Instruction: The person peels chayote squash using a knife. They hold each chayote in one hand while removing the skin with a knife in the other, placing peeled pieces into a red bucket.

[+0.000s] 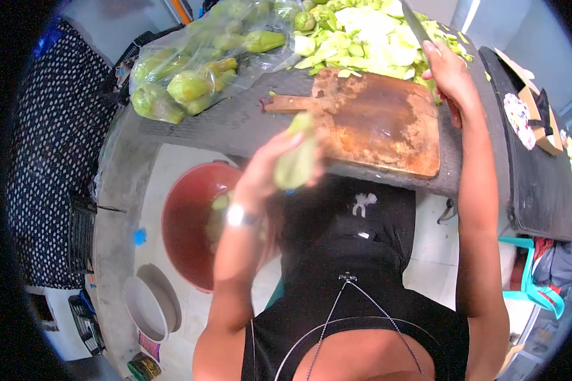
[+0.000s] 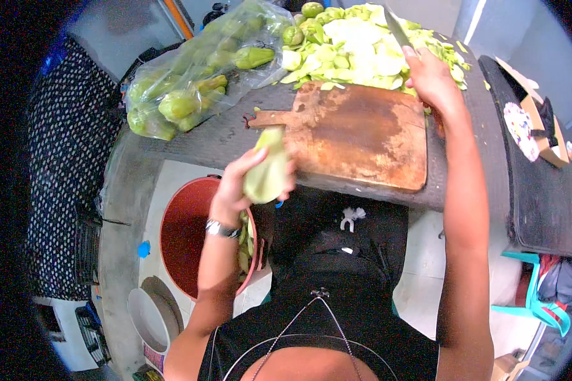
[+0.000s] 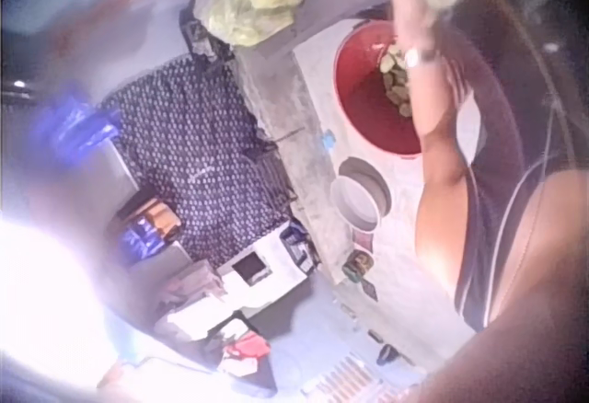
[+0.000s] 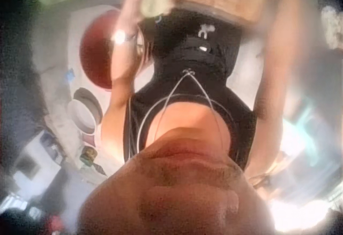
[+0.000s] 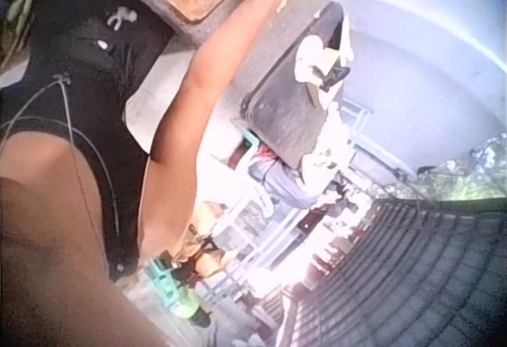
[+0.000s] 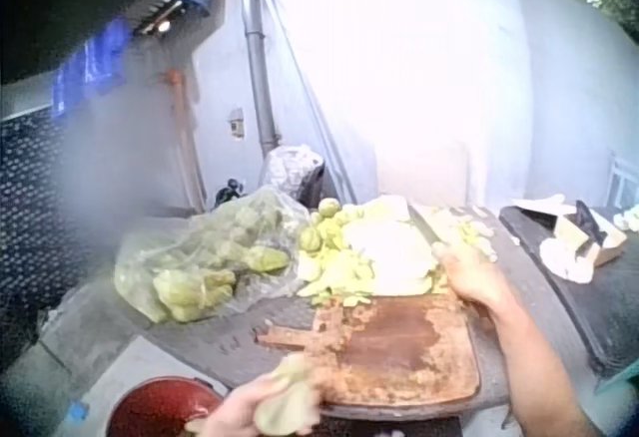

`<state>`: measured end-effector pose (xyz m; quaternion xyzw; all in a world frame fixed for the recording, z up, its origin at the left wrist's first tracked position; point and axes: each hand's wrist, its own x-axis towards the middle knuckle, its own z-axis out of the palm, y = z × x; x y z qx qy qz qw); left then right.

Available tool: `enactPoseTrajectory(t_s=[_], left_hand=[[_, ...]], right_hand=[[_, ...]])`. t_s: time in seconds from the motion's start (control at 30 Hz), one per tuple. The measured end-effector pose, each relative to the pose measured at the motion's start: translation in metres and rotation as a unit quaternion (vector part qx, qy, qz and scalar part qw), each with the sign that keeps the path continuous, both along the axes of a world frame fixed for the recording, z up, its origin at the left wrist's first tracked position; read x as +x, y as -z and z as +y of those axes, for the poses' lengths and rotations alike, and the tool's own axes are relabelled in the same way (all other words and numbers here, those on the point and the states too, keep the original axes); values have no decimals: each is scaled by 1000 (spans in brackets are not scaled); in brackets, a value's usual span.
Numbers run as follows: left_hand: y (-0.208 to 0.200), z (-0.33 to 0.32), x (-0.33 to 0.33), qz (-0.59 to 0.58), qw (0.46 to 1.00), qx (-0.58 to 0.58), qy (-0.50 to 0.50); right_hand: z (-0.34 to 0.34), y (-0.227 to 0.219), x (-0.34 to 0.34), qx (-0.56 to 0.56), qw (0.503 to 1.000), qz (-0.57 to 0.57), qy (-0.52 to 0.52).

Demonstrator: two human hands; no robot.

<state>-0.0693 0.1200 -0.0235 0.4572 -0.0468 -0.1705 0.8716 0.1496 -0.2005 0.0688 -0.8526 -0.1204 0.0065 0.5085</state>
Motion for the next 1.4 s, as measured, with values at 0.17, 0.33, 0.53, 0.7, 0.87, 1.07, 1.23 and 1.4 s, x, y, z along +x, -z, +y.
enactPoseTrajectory(t_s=[0.17, 0.33, 0.53, 0.7, 0.87, 1.07, 1.23, 1.4], left_hand=[[6, 88, -97, 111, 691, 680, -217], [-30, 122, -122, 194, 682, 572, -412], [-74, 83, 31, -159, 635, 665, -360], [-31, 110, 220, -308, 396, 839, -213], [-27, 191, 322, -198, 375, 905, -35], [-70, 145, 292, -186, 391, 900, -44], [-108, 21, 161, -290, 610, 737, -30], [-60, -54, 109, -419, 579, 698, 40]], right_hand=[[-6, 14, -4, -32, 998, 3, 45], [6, 38, 8, 32, 999, 19, 2], [-11, 54, 23, 177, 981, 74, -26], [-20, 60, 23, 276, 954, 116, -26], [-16, 65, 23, 296, 948, 114, -22], [-23, 56, 15, 223, 970, 95, 0], [-4, 38, -17, 66, 986, 150, -43], [-2, 48, -77, 37, 981, 162, -104]])
